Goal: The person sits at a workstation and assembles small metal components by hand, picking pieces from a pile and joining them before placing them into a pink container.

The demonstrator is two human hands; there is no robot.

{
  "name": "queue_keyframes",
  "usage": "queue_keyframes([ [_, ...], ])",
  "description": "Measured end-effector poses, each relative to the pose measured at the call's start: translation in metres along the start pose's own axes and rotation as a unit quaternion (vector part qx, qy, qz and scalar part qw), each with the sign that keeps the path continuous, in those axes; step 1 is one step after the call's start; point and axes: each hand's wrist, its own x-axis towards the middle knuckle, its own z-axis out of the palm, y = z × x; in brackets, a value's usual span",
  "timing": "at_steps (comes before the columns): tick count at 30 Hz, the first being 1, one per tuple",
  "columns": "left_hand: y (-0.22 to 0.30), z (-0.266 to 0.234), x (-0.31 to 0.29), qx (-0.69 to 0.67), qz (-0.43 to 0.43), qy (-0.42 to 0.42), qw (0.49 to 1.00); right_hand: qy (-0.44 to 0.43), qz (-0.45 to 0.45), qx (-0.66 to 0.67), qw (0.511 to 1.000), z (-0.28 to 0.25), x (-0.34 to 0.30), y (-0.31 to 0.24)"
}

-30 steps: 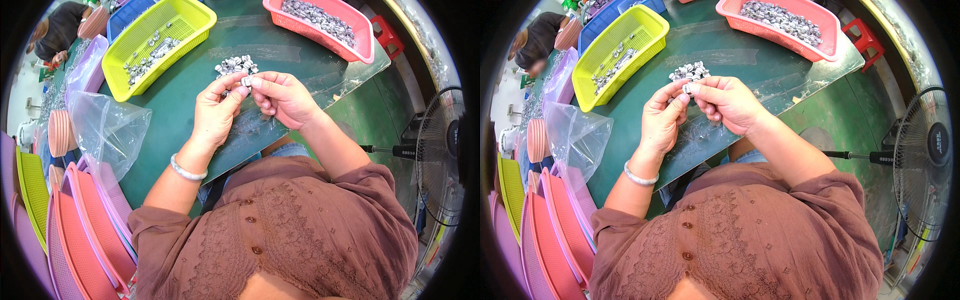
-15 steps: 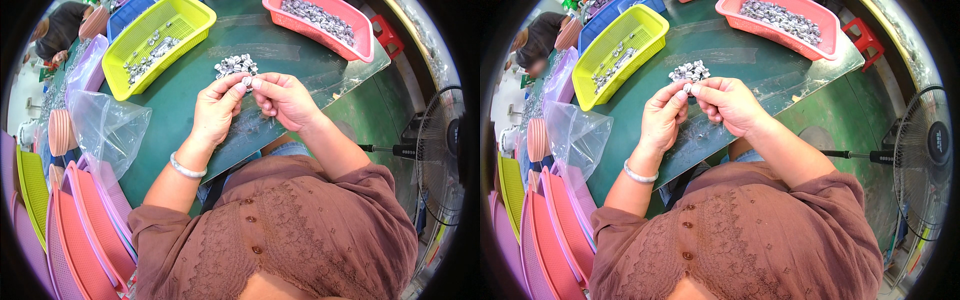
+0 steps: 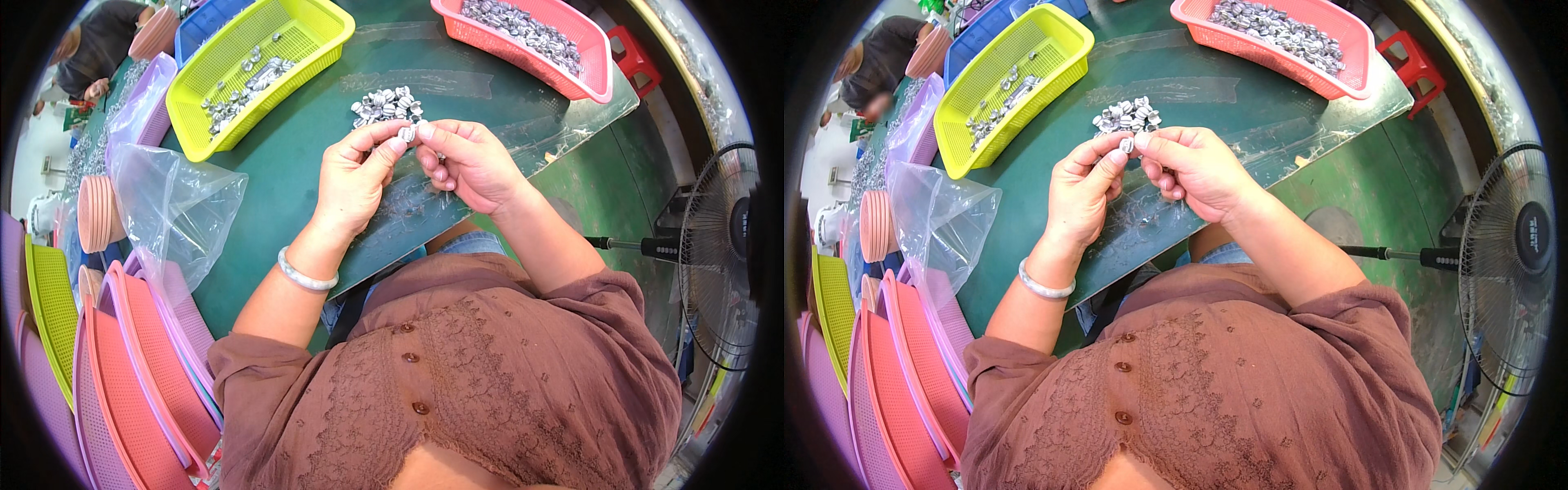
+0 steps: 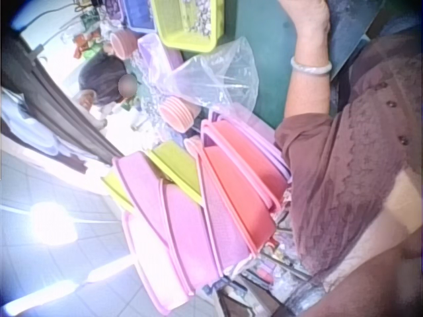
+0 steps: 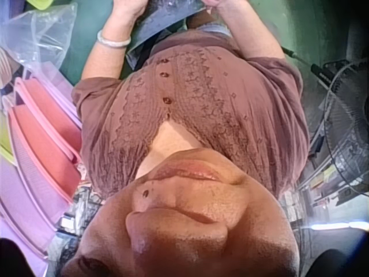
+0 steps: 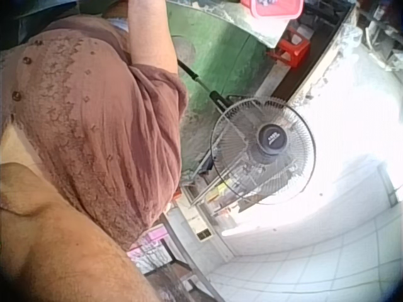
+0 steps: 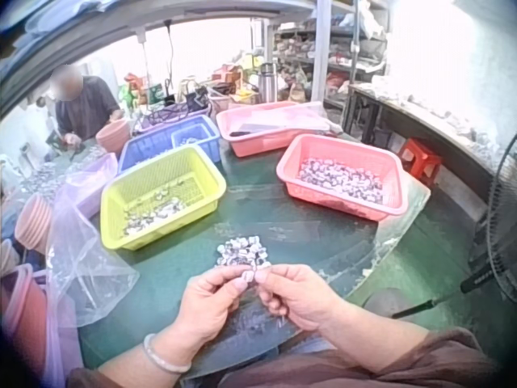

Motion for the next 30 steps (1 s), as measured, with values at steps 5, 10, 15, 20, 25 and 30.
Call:
queue_keyframes([
  [5, -0.0023, -0.0032, 0.0004, 0.053, 0.021, -0.009, 0.998, -0.007, 0.002, 0.005, 1.0, -0.0012, 0.0004, 0.0001],
  [10, -0.0029, -0.0026, -0.0003, 0.047, 0.011, 0.0, 0.999, 0.003, -0.003, -0.003, 1.0, -0.0013, 0.0007, 0.0022],
  [15, -0.0038, -0.0042, 0.0002, 0.066, 0.021, -0.003, 0.998, -0.001, -0.011, -0.013, 1.0, -0.0002, -0.0009, 0.0028],
  [20, -0.0041, -0.0051, 0.0002, 0.08, 0.03, -0.012, 0.996, -0.002, -0.007, -0.004, 1.0, -0.0008, -0.0021, 0.0037],
  [25, -0.0035, -0.0045, 0.0002, 0.072, 0.017, -0.015, 0.997, 0.003, -0.005, 0.003, 1.0, -0.0022, -0.0018, 0.0058],
  [30, -0.0034, -0.004, 0.0, 0.076, 0.011, -0.016, 0.997, 0.001, -0.005, 0.002, 1.0, -0.0026, -0.0021, 0.0062],
])
